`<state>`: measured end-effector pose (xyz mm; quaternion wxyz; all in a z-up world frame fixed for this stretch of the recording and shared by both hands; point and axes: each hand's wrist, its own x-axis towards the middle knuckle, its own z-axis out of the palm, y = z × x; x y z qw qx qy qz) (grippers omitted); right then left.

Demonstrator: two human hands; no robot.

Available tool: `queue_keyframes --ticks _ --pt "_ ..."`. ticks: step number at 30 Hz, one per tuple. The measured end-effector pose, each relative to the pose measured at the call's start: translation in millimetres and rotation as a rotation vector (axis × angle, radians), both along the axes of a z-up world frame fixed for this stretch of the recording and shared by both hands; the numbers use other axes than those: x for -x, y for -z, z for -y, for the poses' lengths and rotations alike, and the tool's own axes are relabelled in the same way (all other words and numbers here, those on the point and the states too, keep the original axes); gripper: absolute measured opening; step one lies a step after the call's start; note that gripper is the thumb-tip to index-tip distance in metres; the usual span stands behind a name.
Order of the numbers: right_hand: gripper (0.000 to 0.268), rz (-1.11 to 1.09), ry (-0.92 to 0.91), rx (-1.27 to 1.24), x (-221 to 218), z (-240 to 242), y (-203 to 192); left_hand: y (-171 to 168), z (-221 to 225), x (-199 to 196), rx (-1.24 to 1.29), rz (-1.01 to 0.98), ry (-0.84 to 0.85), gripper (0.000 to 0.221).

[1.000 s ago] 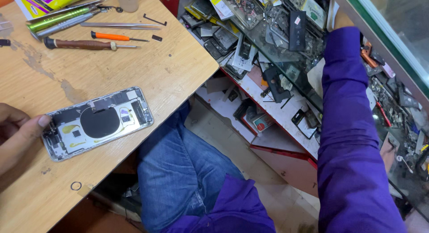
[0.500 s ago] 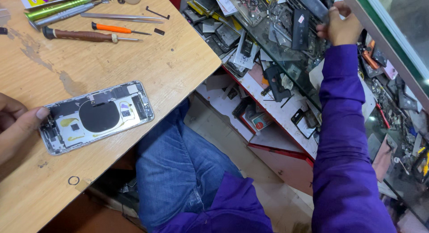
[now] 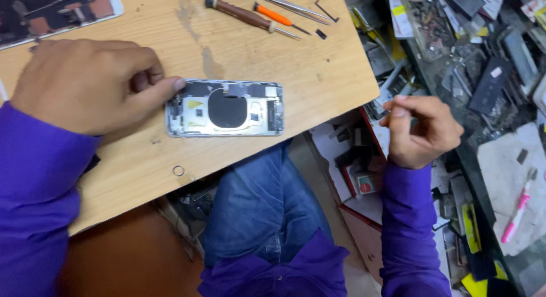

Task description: The person disassembles a smartphone by removing screws and prying open the casing. They disconnect and remove the battery, then continue unscrewing internal components to expose the motherboard and other parts.

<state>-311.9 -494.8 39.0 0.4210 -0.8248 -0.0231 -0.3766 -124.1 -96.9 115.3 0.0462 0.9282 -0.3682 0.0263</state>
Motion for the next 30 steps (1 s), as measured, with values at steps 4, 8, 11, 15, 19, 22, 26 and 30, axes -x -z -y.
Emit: queue_keyframes --ticks 4,8,11,15,19,22,26,30 --pt "0.015 -0.068 -0.217 0.180 -39 -56 -19 -16 9 4 0.106 -0.054 0.030 0.035" --pt "0.077 -0.181 -0.411 0.552 -75 -86 -43 -14 5 0 0.151 0.025 0.086 0.037" --pt "0.093 -0.263 -0.477 0.523 -85 -95 -53 -5 4 -1 0.162 -0.050 0.084 0.041" --pt "0.087 -0.320 -0.412 0.489 -79 -100 -46 5 7 2 0.238 -0.039 0.208 0.047" --pt "0.086 -0.331 -0.378 0.459 -78 -99 -38 3 9 4 0.202 -0.056 0.218 0.052" --pt "0.094 -0.313 -0.381 0.488 -80 -98 -37 2 9 3 0.190 -0.074 0.217 0.051" --pt "0.097 -0.318 -0.375 0.495 -81 -100 -39 0 9 0 0.126 -0.112 0.172 0.053" --pt "0.094 -0.329 -0.372 0.498 -79 -97 -36 -6 6 -5 0.071 -0.049 0.104 0.049"
